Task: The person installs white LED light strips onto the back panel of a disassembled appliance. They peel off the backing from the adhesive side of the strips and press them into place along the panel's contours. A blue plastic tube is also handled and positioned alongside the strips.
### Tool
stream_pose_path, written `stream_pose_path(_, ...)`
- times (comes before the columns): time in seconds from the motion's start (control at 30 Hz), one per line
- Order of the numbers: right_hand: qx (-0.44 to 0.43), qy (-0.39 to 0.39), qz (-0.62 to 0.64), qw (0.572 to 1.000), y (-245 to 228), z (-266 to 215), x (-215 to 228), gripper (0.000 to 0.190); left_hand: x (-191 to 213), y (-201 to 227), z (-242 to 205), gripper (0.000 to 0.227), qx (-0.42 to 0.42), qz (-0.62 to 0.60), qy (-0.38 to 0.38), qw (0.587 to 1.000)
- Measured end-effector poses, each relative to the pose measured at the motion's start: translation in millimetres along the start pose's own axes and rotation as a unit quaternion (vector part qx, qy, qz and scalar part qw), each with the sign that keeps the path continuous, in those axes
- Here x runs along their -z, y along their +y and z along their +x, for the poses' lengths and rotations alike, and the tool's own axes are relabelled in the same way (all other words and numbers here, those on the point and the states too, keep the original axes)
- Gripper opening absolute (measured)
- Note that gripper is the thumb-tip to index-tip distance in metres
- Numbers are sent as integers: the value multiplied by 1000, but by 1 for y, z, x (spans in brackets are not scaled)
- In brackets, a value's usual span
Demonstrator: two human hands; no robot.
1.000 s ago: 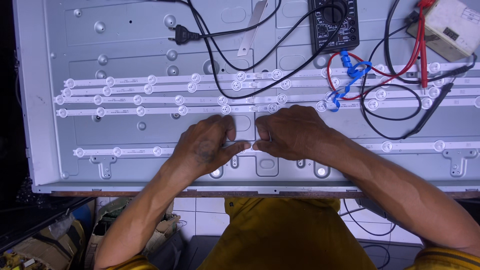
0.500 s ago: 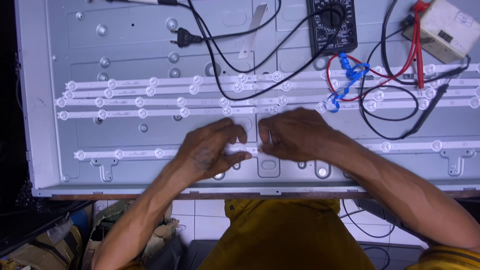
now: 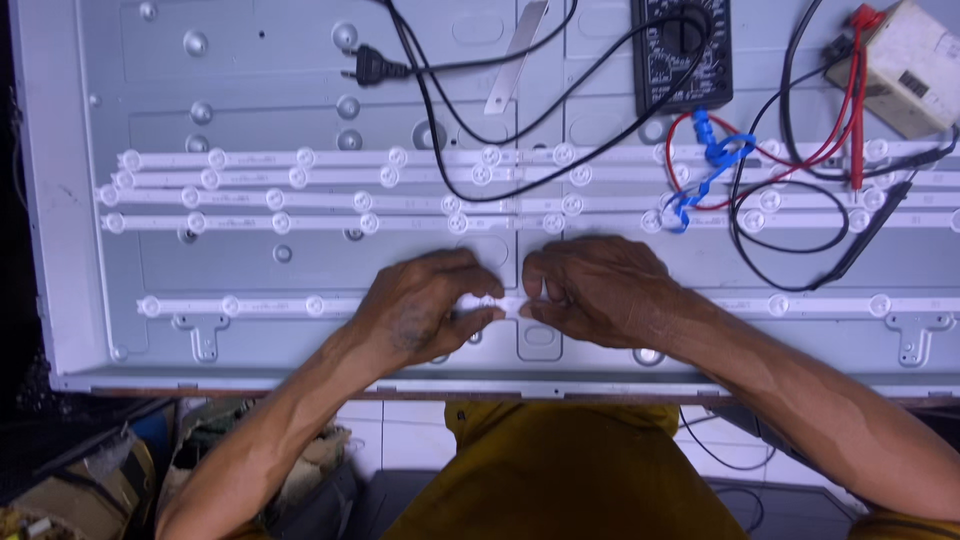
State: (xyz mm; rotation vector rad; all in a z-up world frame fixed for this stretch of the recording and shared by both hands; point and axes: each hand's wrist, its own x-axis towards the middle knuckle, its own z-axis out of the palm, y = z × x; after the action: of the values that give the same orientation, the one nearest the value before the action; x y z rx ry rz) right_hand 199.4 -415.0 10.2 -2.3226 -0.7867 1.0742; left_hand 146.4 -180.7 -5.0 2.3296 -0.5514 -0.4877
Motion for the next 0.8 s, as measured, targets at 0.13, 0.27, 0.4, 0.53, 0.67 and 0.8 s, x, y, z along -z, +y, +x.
stream_pose_path(0.13,-17,-31,0,999,8,3,-7,15,-7,-6,-2,17,23,-8,-10,1000)
stream_pose_path(0.27,1,-16,-5,1000,2,3,7,9,4,-1,5,8,19,1,-15,1000)
stream_pose_path(0.4,-7,-9,-19,1000,5,3,1,9,5,0,3,9,16,-7,-21,1000)
stream_pose_path(0.53,-22,-23,17,999,6,4,13,9,12,8,6,5,29,-3,-22,999)
stream_pose_path(0.67,19,-67,85,994,10,4,29,11,8,12,4,9,61,-14,-31,998)
stream_pose_path(0.8,14,-66,84,994,16,-13,40,22,10,18,10,9,60,-30,-42,997)
